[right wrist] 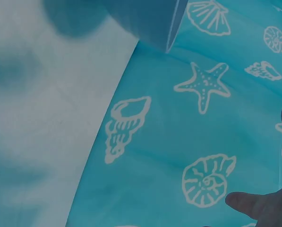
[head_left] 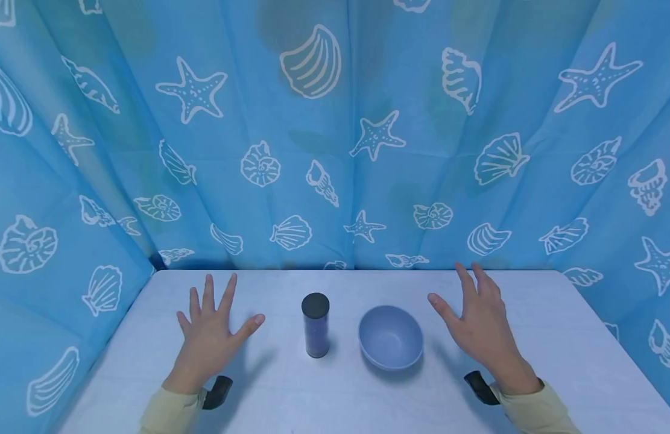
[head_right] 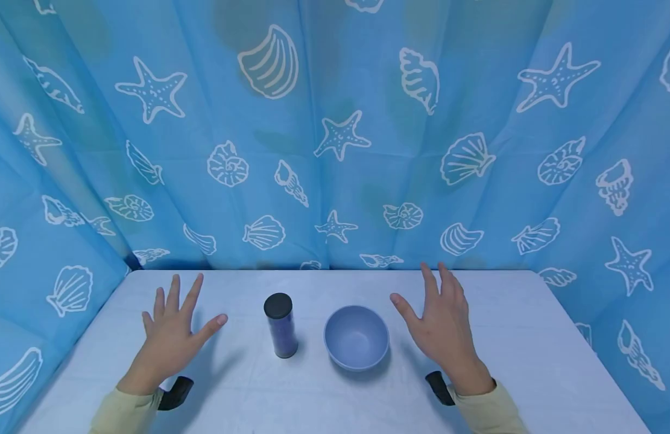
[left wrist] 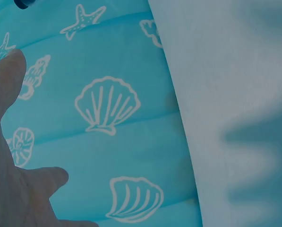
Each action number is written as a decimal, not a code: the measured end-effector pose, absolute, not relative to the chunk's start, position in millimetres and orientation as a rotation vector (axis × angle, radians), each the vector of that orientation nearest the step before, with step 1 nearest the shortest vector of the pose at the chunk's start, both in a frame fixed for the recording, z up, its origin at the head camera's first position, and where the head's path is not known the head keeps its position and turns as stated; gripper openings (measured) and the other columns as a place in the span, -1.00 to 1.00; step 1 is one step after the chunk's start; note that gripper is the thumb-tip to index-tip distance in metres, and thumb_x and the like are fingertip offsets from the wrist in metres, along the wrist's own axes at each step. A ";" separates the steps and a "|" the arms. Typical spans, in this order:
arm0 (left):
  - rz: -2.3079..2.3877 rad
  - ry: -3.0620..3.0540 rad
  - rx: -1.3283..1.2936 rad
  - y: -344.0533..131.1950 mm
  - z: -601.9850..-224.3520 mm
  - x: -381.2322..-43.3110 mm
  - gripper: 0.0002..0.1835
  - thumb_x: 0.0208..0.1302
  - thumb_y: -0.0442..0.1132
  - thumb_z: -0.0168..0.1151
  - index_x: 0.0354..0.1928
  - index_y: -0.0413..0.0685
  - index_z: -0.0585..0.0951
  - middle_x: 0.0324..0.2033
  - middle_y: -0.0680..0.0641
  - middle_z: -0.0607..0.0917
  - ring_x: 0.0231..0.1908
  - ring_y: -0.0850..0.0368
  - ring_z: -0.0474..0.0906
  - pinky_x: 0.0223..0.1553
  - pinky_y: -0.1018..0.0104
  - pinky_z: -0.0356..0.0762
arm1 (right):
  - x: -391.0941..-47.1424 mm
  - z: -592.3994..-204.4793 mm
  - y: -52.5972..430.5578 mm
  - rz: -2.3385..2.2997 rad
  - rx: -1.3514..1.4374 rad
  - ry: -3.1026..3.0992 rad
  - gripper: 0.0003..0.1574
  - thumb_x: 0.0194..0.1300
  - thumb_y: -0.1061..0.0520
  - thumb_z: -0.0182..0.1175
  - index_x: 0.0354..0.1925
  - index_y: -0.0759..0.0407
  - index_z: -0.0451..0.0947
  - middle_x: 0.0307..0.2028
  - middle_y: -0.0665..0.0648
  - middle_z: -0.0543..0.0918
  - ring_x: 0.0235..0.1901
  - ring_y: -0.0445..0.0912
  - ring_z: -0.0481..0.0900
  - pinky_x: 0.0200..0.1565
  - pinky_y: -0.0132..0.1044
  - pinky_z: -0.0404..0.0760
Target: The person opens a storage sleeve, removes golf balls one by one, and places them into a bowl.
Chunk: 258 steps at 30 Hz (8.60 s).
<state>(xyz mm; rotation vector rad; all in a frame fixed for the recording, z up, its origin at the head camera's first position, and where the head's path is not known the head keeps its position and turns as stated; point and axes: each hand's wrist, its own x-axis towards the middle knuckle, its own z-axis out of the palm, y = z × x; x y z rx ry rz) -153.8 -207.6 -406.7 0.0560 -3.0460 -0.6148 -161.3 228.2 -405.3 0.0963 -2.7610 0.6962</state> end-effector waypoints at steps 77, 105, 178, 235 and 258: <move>-1.219 -2.796 -0.291 -134.0 -453.6 -142.6 -0.02 0.26 0.28 0.30 0.54 -0.10 0.19 0.49 -0.23 0.24 0.47 -0.23 0.14 0.40 -0.25 0.17 | -142.8 -401.2 51.4 1.239 0.398 -2.536 -0.16 0.47 -0.28 0.10 0.48 0.15 0.24 0.46 0.28 0.22 0.45 0.19 0.13 0.34 0.30 0.27; -1.271 -2.692 -0.385 -115.3 -467.8 -143.8 -0.39 0.27 -0.32 0.40 0.33 -0.23 0.42 0.24 -0.26 0.57 0.15 -0.18 0.59 0.13 -0.09 0.58 | -137.8 -412.3 32.4 1.288 0.429 -2.468 -0.31 0.42 -0.18 0.20 0.37 0.09 0.39 0.31 0.17 0.40 0.28 0.05 0.33 0.25 0.09 0.44; -0.727 -2.654 -0.343 -124.4 -439.8 -135.6 -0.34 0.12 -0.24 0.55 0.21 -0.12 0.42 0.05 -0.16 0.61 0.04 -0.06 0.65 0.06 0.03 0.64 | -137.5 -404.5 34.9 1.408 0.257 -2.477 -0.38 0.37 -0.22 0.27 0.21 0.12 0.52 -0.08 0.04 0.46 -0.32 -0.18 0.39 -0.32 -0.36 0.49; -0.493 -2.615 -0.378 -127.4 -434.3 -132.4 -0.38 0.09 -0.17 0.57 0.19 -0.10 0.54 -0.04 -0.13 0.74 -0.09 -0.01 0.73 -0.08 0.05 0.71 | -139.4 -404.1 40.1 1.203 0.414 -2.476 -0.45 0.37 -0.14 0.30 0.08 0.26 0.63 0.00 0.18 0.62 -0.22 -0.13 0.56 -0.21 -0.29 0.65; -0.574 -2.696 -0.447 -129.0 -431.8 -132.8 -0.35 0.17 -0.15 0.52 0.28 -0.15 0.52 0.08 -0.16 0.71 0.06 -0.05 0.67 0.05 0.02 0.65 | -143.3 -402.7 48.9 1.116 0.521 -2.497 -0.47 0.41 -0.14 0.26 0.10 0.23 0.62 0.03 0.19 0.61 -0.12 -0.10 0.57 -0.14 -0.22 0.69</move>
